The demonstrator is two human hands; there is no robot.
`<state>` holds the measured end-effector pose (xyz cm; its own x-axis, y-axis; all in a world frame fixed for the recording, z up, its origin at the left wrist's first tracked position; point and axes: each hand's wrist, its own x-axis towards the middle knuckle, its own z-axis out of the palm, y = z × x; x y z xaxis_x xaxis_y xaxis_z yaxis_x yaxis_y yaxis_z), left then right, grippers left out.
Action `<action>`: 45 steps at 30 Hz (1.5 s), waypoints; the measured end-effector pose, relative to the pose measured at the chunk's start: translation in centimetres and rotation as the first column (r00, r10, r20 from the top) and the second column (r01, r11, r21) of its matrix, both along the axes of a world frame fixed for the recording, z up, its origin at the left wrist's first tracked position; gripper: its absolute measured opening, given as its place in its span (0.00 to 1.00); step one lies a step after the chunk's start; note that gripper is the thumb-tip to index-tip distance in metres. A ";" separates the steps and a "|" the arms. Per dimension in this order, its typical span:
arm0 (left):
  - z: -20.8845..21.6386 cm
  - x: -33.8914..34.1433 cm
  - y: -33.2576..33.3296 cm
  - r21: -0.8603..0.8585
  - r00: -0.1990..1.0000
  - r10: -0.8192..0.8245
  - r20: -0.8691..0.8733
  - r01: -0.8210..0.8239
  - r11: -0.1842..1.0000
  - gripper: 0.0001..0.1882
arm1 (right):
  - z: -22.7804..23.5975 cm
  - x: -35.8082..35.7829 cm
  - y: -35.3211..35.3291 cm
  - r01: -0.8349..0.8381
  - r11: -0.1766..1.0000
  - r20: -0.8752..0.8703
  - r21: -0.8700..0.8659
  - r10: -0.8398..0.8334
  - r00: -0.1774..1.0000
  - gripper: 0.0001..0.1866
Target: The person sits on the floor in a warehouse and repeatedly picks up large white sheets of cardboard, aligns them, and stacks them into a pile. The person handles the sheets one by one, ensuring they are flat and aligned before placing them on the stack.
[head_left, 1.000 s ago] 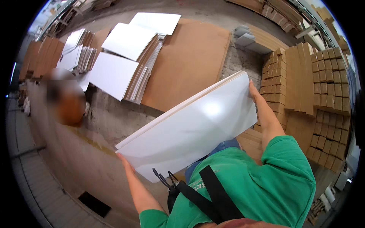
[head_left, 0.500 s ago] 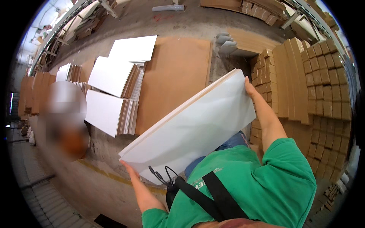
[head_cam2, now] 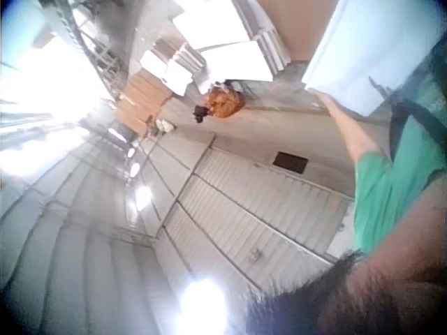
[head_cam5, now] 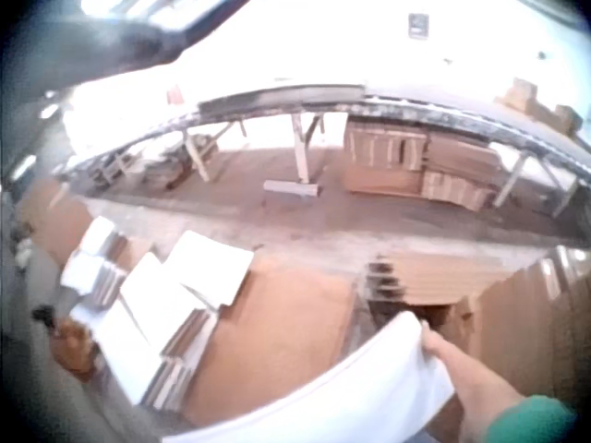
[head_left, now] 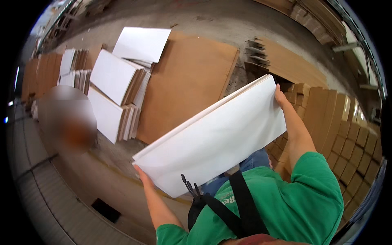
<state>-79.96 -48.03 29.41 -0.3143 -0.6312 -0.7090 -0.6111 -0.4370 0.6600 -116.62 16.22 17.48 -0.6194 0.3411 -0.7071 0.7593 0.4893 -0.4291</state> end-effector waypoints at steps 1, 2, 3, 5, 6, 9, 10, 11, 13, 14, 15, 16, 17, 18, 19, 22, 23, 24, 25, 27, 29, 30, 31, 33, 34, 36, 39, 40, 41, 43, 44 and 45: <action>-0.1 -0.6 0.2 0.037 1.000 -0.024 -0.019 0.025 0.999 0.47 | -1.1 -0.4 0.5 0.006 1.000 0.013 0.008 -0.006 1.000 0.48; -0.8 -1.7 0.0 0.055 0.999 0.004 -0.032 -0.002 0.998 0.46 | -3.1 -1.1 1.3 -0.037 0.999 -0.088 0.019 0.038 0.995 0.47; -0.8 -1.5 -0.5 0.065 0.999 0.038 -0.017 -0.037 0.997 0.46 | -2.5 -1.8 0.2 -0.066 0.998 -0.040 0.024 0.067 0.997 0.47; -1.1 -1.9 -0.6 0.085 0.995 0.102 0.003 -0.102 0.991 0.45 | -0.3 -3.4 -1.4 -0.108 0.993 0.051 0.043 0.106 0.993 0.47; -1.3 -3.6 0.5 0.115 0.993 0.118 0.008 -0.118 0.986 0.45 | -2.3 -4.2 0.3 -0.109 0.991 0.009 0.073 0.109 0.994 0.46; -5.0 -2.3 -1.7 0.034 0.988 0.146 -0.045 -0.144 0.989 0.46 | 3.6 -7.2 -9.1 -0.234 0.970 -0.206 0.069 0.244 0.948 0.46; -6.8 -1.2 -1.4 0.013 0.989 0.140 -0.045 -0.140 0.990 0.46 | 3.2 -9.0 -9.2 -0.261 0.956 -0.122 0.135 0.277 0.953 0.45; -7.4 -1.0 -1.1 0.106 0.984 0.175 -0.027 -0.171 0.979 0.46 | 2.8 -10.5 -9.2 -0.292 0.941 -0.100 0.168 0.311 0.945 0.44; -7.1 -1.4 -2.4 0.261 0.970 0.243 0.007 -0.236 0.936 0.47 | 1.0 -13.5 -10.1 -0.357 0.911 -0.061 0.208 0.376 0.925 0.44; -8.6 -0.1 -3.6 0.216 0.968 0.250 -0.013 -0.241 0.946 0.47 | -0.4 -15.0 -11.8 -0.380 0.901 -0.058 0.209 0.399 0.915 0.43; -10.9 1.5 -4.3 0.168 0.966 0.256 -0.026 -0.248 0.954 0.47 | -1.9 -16.8 -13.6 -0.404 0.891 -0.049 0.208 0.422 0.905 0.43; -12.5 2.4 -4.4 0.123 0.966 0.256 -0.030 -0.251 0.960 0.47 | -3.4 -18.3 -15.0 -0.424 0.881 -0.031 0.209 0.440 0.898 0.43; -12.9 1.9 -3.9 0.137 0.959 0.285 -0.012 -0.280 0.950 0.47 | -4.8 -19.8 -15.9 -0.440 0.872 -0.009 0.216 0.452 0.892 0.42; -12.8 1.1 -2.9 0.151 0.950 0.312 0.015 -0.311 0.938 0.47 | -3.7 -20.2 -18.2 -0.464 0.867 -0.029 0.183 0.477 0.879 0.42; -12.6 0.0 -2.0 0.164 0.940 0.338 0.041 -0.340 0.926 0.48 | -6.4 -22.3 -18.7 -0.475 0.866 -0.002 0.156 0.481 0.876 0.42; -13.8 -3.2 0.3 0.086 0.942 0.330 0.063 -0.335 0.938 0.49 | -13.2 -27.9 -21.3 -0.509 0.856 0.041 0.090 0.507 0.861 0.42; -14.3 -4.1 1.5 0.065 0.921 0.384 0.063 -0.388 0.919 0.49 | -12.2 -28.9 -24.6 -0.539 0.839 0.041 0.071 0.538 0.842 0.43; -15.2 -5.1 2.4 0.051 0.904 0.423 0.067 -0.426 0.903 0.49 | -12.7 -29.3 -26.0 -0.557 0.828 0.047 0.059 0.555 0.830 0.44; -16.8 -6.1 3.0 0.056 0.892 0.447 0.067 -0.450 0.891 0.49 | -15.3 -30.9 -25.2 -0.581 0.810 0.035 0.074 0.580 0.814 0.44; -20.8 -8.5 3.9 0.092 0.853 0.517 0.068 -0.522 0.848 0.47 | -21.4 -36.2 -24.7 -0.611 0.786 0.004 0.096 0.613 0.790 0.43; -25.4 -9.9 4.9 0.099 0.832 0.548 0.089 -0.554 0.826 0.47 | -24.9 -38.6 -24.5 -0.630 0.770 -0.052 0.099 0.636 0.770 0.42; -27.8 -10.3 5.4 0.082 0.832 0.545 0.102 -0.553 0.829 0.47 | -25.2 -39.7 -25.7 -0.653 0.753 -0.097 0.081 0.658 0.746 0.42; -30.4 -10.9 5.8 0.070 0.833 0.543 0.108 -0.551 0.831 0.47 | -25.6 -40.8 -27.0 -0.676 0.734 -0.147 0.068 0.677 0.721 0.42; -35.4 -11.6 6.4 0.127 0.779 0.612 0.140 -0.627 0.769 0.47 | -26.6 -42.4 -29.2 -0.639 0.769 -0.102 0.022 0.638 0.764 0.41; -37.5 -11.7 7.2 0.154 0.750 0.643 0.158 -0.662 0.734 0.47 | -27.9 -42.8 -29.6 -0.618 0.787 -0.078 0.001 0.616 0.784 0.40; -40.5 -14.6 8.3 0.191 0.746 0.645 0.165 -0.666 0.721 0.46 | -32.6 -45.9 -27.9 -0.646 0.762 -0.095 0.040 0.646 0.757 0.40; -43.6 -17.5 9.1 0.116 0.779 0.607 0.158 -0.625 0.772 0.46 | -37.0 -48.2 -27.5 -0.685 0.727 -0.061 0.048 0.687 0.724 0.39; -44.7 -18.0 9.3 0.069 0.796 0.586 0.155 -0.600 0.797 0.46 | -37.9 -48.5 -27.7 -0.697 0.715 -0.039 0.043 0.699 0.714 0.39; -45.9 -17.3 9.1 0.072 0.801 0.582 0.141 -0.594 0.801 0.46 | -38.8 -48.3 -28.3 -0.698 0.715 -0.023 0.029 0.699 0.715 0.39; -48.1 -16.1 8.3 0.077 0.819 0.565 0.105 -0.573 0.816 0.45 | -39.7 -47.9 -29.2 -0.690 0.723 0.000 0.004 0.690 0.723 0.39; -48.7 -16.5 8.2 0.117 0.810 0.576 0.105 -0.586 0.802 0.45 | -39.7 -47.6 -29.6 -0.694 0.720 0.014 0.001 0.693 0.720 0.39; -48.8 -17.1 7.9 0.156 0.802 0.587 0.109 -0.597 0.787 0.44 | -39.6 -47.1 -29.7 -0.696 0.718 0.030 -0.004 0.695 0.718 0.39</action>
